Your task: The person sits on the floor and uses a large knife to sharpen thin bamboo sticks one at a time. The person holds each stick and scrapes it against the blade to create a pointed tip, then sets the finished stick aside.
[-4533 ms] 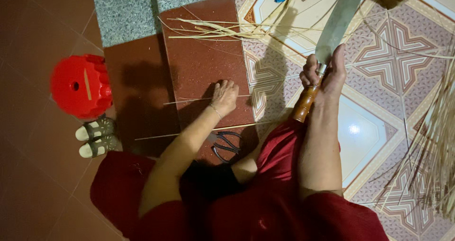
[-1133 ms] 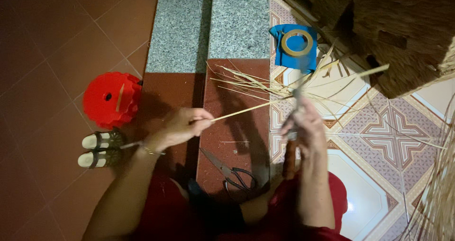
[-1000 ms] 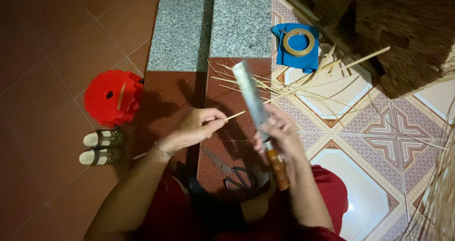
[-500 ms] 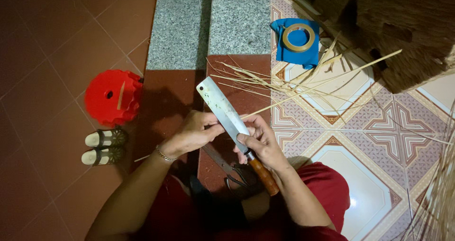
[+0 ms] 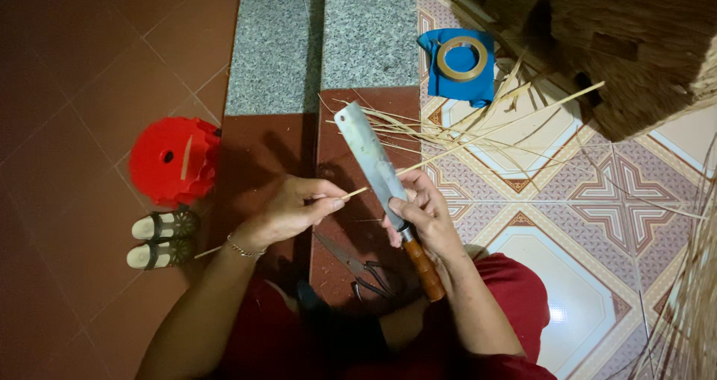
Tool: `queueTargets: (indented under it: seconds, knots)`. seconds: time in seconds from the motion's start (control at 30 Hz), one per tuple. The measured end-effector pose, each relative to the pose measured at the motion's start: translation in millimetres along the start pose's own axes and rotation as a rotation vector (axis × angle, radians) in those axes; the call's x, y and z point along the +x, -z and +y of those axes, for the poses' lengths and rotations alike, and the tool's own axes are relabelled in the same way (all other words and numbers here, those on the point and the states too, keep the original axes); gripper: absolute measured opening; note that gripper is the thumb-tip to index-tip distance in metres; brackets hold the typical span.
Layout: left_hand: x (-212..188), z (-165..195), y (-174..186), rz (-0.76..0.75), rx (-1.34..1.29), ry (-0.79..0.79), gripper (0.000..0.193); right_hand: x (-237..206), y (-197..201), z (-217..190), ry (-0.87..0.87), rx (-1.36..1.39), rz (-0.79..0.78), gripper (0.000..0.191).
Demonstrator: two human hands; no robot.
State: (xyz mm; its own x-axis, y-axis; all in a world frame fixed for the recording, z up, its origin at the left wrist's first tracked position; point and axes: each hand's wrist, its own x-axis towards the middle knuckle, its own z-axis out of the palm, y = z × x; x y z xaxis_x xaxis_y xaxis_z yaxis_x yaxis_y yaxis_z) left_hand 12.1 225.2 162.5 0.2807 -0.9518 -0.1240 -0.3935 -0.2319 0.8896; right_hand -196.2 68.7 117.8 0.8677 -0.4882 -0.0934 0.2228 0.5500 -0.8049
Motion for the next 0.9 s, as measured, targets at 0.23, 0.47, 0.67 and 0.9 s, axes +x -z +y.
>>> queueTargets:
  seconds: [0.23,0.47,0.67,0.9]
  knots:
    - [-5.9,-11.9,16.8,-0.1,-0.006,-0.061,0.018,-2.4,9.8,-9.2,0.077,0.061,0.01,0.035]
    - [-11.2,-26.0,31.3,-0.088,-0.004,-0.121,0.022,-3.0,24.5,-17.5,0.137,0.104,0.092,0.036]
    - [-6.5,-6.4,27.1,-0.132,-0.005,-0.05,0.027,-3.4,11.7,-6.7,0.095,0.072,0.09,0.037]
    - [3.1,10.3,-13.5,0.031,0.135,0.121,0.021,-3.6,-14.2,19.2,-0.037,-0.048,-0.09,0.034]
